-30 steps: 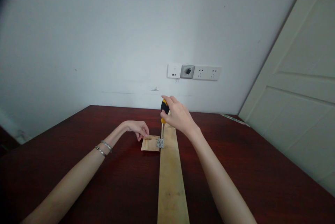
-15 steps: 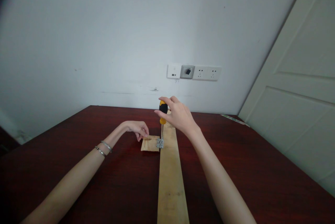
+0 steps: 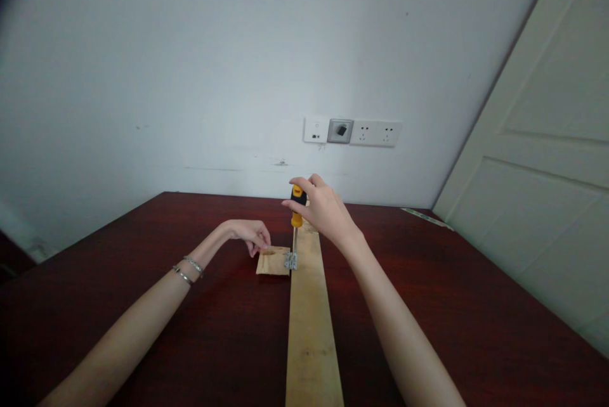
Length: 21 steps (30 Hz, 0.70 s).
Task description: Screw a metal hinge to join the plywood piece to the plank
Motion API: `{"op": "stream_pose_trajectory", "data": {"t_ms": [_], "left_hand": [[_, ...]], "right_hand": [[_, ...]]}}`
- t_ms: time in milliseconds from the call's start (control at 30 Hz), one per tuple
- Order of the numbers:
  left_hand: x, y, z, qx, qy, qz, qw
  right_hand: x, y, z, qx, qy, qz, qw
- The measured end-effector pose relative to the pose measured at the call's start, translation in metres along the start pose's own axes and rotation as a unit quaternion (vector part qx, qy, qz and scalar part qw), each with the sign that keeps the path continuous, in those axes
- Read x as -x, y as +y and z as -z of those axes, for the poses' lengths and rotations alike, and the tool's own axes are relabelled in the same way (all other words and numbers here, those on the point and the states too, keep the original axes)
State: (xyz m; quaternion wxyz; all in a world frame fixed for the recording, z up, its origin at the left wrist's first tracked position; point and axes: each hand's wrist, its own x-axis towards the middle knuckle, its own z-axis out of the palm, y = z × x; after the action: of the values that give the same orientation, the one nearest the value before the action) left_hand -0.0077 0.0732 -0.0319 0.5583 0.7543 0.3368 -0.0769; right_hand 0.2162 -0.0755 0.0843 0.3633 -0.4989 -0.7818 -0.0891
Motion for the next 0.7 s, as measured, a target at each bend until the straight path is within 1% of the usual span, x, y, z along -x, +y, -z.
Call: {"op": "stream_pose_trajectory", "data": {"t_ms": [133,433,700], "left_hand": [[-0.0003,-0.0009,0.0007,-0.002,-0.008,-0.008,1.000],[0.0004,-0.0002,0.0001,-0.006,-0.014,-0.015,1.000],[0.0004,-0.0014,0.0006,-0.008,-0.014,-0.027,1.000]], "right_hand": [[-0.0002,0.0023,-0.0011,-0.033,-0.003,0.008,0.999],[0.0016,-0.0019,0.0021,0.012,0.000,0.000,1.000],[-0.0004,0.0034,-0.0029,-0.006,0.010,0.015,1.000]]}}
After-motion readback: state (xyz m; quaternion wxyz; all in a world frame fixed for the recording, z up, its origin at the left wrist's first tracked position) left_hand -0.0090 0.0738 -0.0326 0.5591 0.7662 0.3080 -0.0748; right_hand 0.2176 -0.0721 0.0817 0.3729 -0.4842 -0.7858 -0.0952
